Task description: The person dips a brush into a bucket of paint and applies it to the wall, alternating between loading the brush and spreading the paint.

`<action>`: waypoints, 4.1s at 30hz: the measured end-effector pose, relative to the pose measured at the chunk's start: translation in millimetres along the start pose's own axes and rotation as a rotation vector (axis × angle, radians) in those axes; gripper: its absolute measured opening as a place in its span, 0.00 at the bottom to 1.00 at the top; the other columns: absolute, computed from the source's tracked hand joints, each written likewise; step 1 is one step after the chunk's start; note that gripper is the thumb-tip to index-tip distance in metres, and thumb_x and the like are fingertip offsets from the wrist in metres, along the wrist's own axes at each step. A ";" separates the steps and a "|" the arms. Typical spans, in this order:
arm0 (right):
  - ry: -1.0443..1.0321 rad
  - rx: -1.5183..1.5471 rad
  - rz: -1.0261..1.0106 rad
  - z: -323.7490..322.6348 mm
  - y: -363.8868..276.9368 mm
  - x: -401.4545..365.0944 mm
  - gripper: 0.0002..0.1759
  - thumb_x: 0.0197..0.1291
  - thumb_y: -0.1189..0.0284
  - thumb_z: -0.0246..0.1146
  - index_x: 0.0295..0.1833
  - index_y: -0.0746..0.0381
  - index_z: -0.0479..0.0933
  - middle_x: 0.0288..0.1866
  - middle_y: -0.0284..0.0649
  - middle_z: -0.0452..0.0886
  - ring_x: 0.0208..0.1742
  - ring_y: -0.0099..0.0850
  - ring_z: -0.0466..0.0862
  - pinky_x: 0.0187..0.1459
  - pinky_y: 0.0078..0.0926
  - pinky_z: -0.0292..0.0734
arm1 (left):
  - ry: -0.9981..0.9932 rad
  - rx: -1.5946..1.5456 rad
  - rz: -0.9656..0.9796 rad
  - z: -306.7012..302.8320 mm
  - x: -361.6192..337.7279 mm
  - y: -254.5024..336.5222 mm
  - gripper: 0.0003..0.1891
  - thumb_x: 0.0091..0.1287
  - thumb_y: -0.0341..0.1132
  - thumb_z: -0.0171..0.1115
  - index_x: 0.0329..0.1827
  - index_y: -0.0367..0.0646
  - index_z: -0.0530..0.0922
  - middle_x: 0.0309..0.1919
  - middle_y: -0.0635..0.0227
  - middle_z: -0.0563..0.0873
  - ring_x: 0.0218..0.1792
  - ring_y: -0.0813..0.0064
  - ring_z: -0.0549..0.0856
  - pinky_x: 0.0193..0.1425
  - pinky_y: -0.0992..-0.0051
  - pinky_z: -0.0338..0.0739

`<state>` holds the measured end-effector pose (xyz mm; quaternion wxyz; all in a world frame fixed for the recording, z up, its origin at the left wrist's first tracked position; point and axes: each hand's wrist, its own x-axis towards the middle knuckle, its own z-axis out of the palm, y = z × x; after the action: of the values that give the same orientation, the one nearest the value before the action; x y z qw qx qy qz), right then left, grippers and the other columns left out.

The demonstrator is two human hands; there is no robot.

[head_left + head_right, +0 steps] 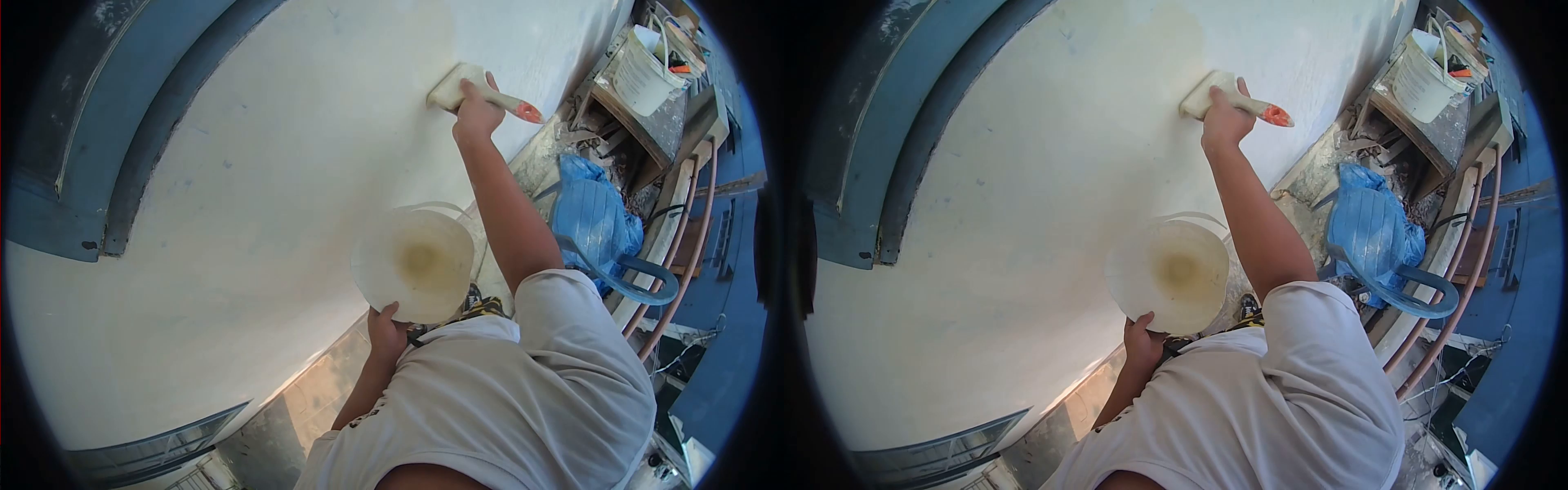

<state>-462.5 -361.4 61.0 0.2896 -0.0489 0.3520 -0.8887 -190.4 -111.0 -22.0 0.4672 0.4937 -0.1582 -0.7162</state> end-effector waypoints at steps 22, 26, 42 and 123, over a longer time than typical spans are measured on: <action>-0.078 -0.079 -0.110 -50.8 33.4 -8.1 0.33 0.54 0.83 0.60 0.66 0.69 0.60 0.56 0.49 0.72 0.54 0.34 0.76 0.55 0.28 0.73 | 0.125 -0.033 0.006 -13.8 -12.1 3.4 0.27 0.57 0.24 0.50 0.63 0.45 0.60 0.55 0.57 0.72 0.55 0.56 0.76 0.50 0.50 0.78; 0.079 -0.126 -0.010 -105.8 67.7 -0.8 0.32 0.52 0.85 0.59 0.65 0.69 0.61 0.57 0.52 0.73 0.56 0.36 0.76 0.56 0.29 0.73 | 0.090 -0.038 0.046 -21.9 -10.5 5.9 0.27 0.58 0.25 0.49 0.63 0.43 0.59 0.54 0.57 0.72 0.54 0.55 0.77 0.48 0.51 0.80; 0.019 -0.030 0.013 -38.6 38.6 -16.6 0.33 0.54 0.83 0.59 0.67 0.67 0.58 0.56 0.49 0.72 0.53 0.36 0.76 0.49 0.33 0.77 | 0.108 -0.029 0.060 -9.8 -8.5 14.3 0.27 0.58 0.25 0.49 0.64 0.45 0.59 0.56 0.59 0.71 0.56 0.55 0.75 0.51 0.49 0.77; -0.242 0.126 -0.083 107.4 -116.8 -42.4 0.30 0.56 0.82 0.53 0.66 0.67 0.55 0.56 0.55 0.67 0.48 0.46 0.79 0.34 0.38 0.87 | -0.101 -0.139 0.036 16.6 22.1 -3.8 0.26 0.57 0.24 0.49 0.62 0.43 0.61 0.54 0.56 0.73 0.53 0.53 0.77 0.49 0.48 0.78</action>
<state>-452.3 -333.9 222.7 0.2954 -0.1518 0.2559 -0.9078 -208.3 -131.2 -29.4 0.5047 0.4202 -0.1404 -0.7409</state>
